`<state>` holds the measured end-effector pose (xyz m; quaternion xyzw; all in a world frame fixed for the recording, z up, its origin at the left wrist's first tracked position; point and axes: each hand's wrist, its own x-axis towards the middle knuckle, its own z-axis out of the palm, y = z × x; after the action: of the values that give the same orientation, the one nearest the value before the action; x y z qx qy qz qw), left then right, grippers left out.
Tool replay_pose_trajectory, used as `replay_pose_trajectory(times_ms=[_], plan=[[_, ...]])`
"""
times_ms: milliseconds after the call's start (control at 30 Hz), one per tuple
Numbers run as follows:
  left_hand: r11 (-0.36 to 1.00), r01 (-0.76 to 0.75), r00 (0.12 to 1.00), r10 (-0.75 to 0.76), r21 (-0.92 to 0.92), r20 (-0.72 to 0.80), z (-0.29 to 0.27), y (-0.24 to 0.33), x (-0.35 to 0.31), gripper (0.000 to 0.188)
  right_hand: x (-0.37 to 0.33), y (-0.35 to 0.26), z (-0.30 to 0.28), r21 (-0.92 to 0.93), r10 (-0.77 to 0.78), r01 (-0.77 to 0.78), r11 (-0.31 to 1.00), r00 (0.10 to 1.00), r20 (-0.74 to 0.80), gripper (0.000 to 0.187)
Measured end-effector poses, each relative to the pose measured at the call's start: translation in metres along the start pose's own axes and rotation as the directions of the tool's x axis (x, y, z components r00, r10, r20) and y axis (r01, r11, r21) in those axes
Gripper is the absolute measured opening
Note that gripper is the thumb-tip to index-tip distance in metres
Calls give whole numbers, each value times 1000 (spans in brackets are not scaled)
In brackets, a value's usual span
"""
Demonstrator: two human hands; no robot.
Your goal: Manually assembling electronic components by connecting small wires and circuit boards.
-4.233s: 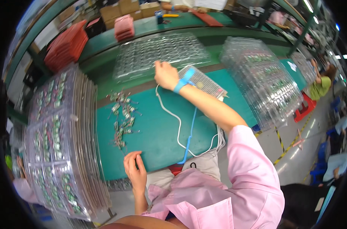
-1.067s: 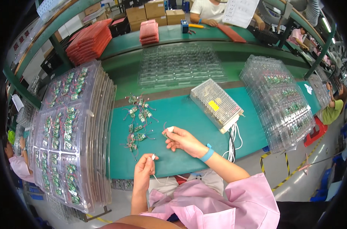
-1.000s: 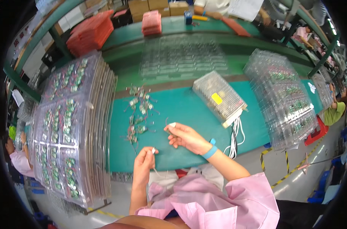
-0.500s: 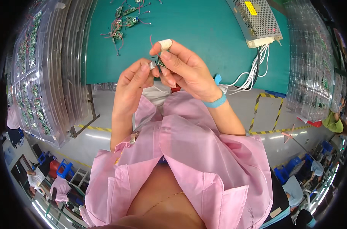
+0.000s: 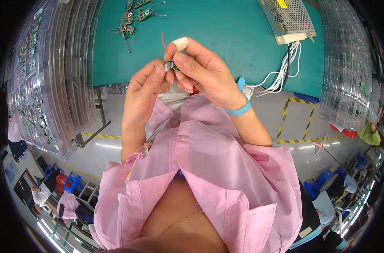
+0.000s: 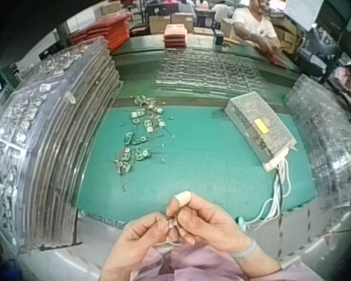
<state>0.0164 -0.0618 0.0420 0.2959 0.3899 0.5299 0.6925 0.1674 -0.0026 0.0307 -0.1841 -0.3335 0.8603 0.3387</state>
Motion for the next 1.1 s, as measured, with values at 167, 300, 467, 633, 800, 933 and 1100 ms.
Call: replay_pose_trajectory(times_ms=[167, 300, 467, 633, 800, 933, 1100], plan=[[996, -9, 1000, 6, 84, 26, -5, 0, -5, 21, -3, -1, 0, -218, 21, -16, 976, 1000, 23, 19], [1000, 19, 996, -16, -23, 90, -4, -1, -6, 18, -6, -1, 5, -238, 10, -2, 971, 999, 32, 21], [999, 4, 999, -5, 32, 32, -16, -13, -8, 27, -2, -15, 8, -466, 113, -82, 881, 993, 39, 27], [1000, 2, 1000, -2, -25, 19, -10, -12, -5, 25, -1, -25, -2, -399, -30, -6, 917, 996, -85, 28], [999, 13, 1000, -12, 52, -19, -15, -11, -9, 22, -6, -33, -5, -537, 231, -206, 818, 973, -20, 29], [999, 44, 999, -44, 0, 25, -17, -13, -6, 19, -2, -31, -1, -574, 324, -214, 790, 941, 95, 29], [969, 121, 984, -88, -215, 154, -16, -6, -5, 17, -9, -9, 6, -62, 219, -213, 975, 969, 111, 35]])
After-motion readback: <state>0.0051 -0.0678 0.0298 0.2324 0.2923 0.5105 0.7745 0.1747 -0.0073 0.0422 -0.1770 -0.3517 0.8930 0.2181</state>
